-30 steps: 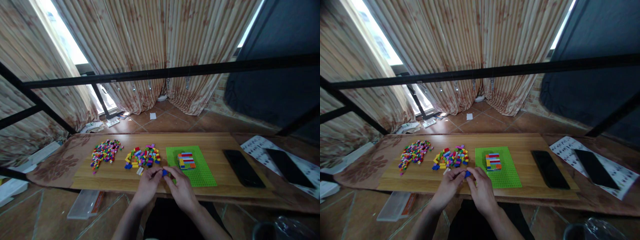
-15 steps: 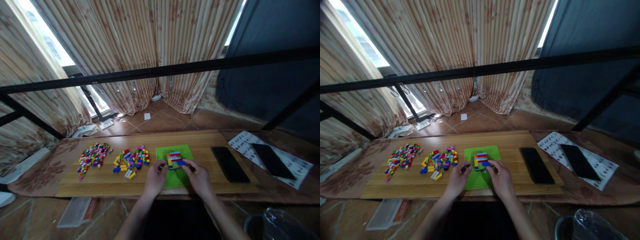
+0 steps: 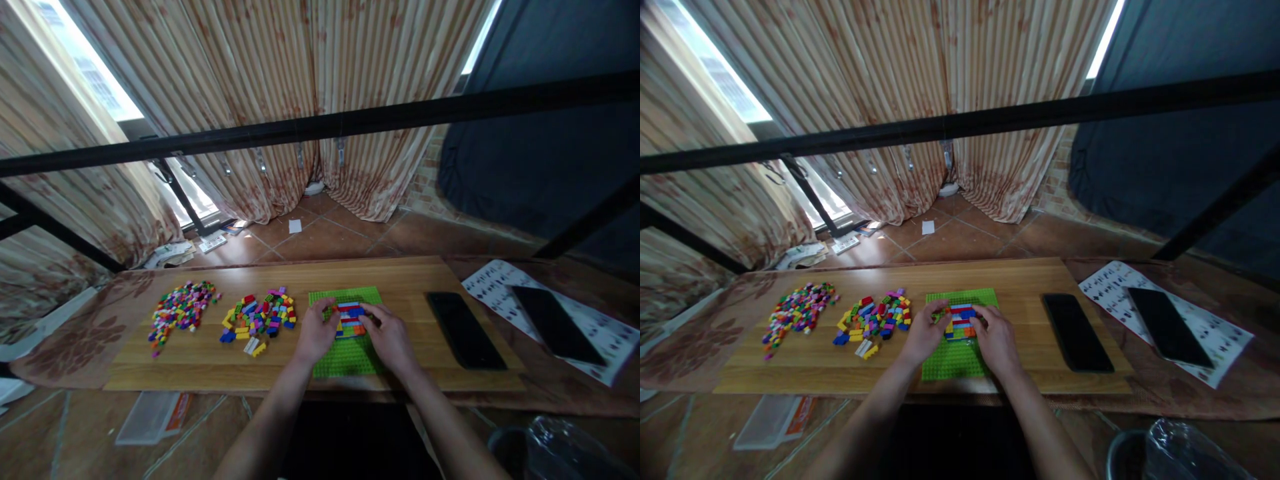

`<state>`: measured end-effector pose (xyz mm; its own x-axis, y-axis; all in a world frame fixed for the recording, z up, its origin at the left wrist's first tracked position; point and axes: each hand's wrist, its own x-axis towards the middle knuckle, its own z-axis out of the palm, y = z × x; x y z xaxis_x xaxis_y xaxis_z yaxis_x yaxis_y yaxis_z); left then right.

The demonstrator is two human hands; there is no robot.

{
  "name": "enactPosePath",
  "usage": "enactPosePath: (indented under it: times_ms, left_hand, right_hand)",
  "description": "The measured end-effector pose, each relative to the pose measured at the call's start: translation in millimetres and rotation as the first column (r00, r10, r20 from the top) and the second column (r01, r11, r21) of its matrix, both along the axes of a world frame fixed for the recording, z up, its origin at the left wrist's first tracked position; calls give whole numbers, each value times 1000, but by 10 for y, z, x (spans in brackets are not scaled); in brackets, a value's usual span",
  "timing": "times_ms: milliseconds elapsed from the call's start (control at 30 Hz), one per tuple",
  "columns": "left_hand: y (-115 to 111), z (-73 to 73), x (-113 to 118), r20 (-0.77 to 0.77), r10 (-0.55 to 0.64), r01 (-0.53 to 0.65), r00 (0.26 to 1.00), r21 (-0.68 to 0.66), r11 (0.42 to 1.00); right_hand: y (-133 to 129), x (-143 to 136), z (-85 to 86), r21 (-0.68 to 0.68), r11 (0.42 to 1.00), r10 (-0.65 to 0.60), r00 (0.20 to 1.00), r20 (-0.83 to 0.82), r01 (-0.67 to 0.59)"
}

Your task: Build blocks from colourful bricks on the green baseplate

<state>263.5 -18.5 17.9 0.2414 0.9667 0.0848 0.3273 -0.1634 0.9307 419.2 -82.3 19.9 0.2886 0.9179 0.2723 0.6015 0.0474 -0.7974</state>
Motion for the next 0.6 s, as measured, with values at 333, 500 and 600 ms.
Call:
enactPosePath:
  times_ms: [333,500,600]
  left_hand:
    - [-19,-44,75,33,-49,52,998,-75,996]
    - [-14,-50,84,23,-30,31,999,-58,998]
    - [-16,-27,96,-4,-5,5,1000,-48,999]
  right_hand:
    - [3,-32,-67,-11,1000,4,999,-34,-5]
    - [-8,-52,-56,11,1000,-23,999,-39,23]
    - [-10,-32,-88,-6,998,-62,989,-136,62]
